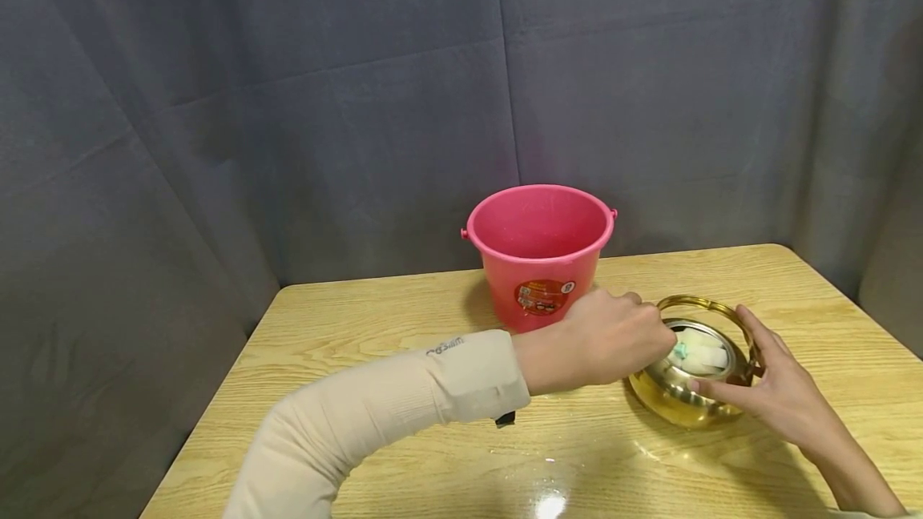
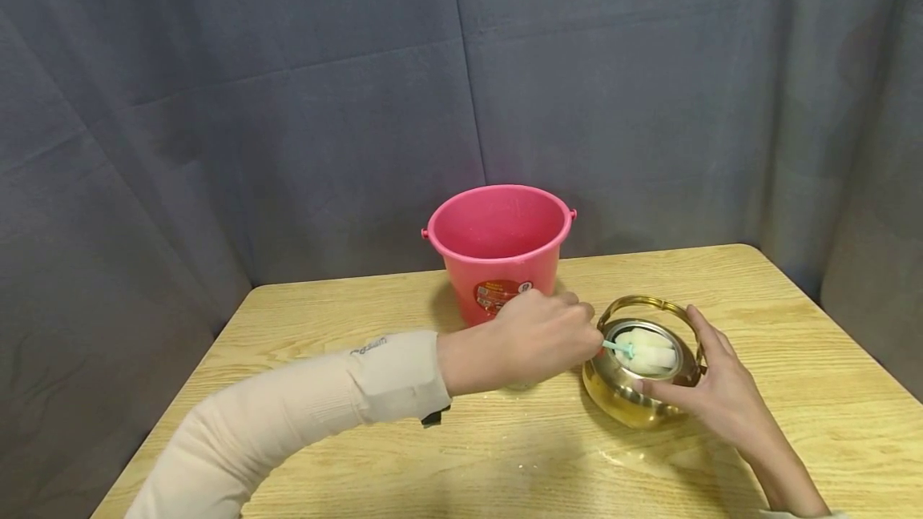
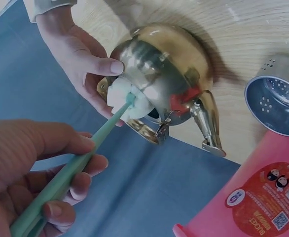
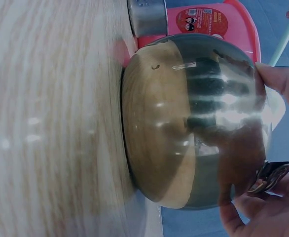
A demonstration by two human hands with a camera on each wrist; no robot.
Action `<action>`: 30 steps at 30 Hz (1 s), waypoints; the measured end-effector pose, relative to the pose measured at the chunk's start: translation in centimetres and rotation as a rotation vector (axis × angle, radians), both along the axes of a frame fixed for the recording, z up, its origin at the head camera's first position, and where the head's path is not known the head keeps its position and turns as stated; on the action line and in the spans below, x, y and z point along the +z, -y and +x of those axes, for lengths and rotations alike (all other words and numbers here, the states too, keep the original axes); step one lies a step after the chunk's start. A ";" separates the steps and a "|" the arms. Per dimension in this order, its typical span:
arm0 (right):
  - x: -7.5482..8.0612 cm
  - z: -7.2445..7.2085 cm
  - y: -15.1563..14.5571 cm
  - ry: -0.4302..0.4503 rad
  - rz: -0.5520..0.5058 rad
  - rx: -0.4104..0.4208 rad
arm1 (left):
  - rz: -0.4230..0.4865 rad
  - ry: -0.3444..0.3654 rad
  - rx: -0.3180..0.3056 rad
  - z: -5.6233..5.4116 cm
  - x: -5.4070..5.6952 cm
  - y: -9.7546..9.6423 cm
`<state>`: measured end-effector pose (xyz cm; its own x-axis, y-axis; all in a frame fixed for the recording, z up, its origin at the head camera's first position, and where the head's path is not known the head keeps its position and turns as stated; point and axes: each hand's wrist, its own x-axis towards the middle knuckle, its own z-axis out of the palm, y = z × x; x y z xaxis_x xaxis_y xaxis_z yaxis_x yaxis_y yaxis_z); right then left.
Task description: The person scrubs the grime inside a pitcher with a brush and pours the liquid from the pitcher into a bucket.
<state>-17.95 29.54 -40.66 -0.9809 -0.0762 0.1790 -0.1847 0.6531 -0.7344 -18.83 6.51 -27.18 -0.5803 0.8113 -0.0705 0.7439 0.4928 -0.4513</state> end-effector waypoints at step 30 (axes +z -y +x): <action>0.0 -0.1 0.1 -0.007 -0.039 0.013 | -0.005 -0.226 -0.109 0.0 1.0 1.8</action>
<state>-18.05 29.41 -40.69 -0.9786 -0.0813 0.1890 -0.1981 0.6217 -0.7578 -18.81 4.73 -26.20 -0.4913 0.8697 0.0464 0.6724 0.4127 -0.6144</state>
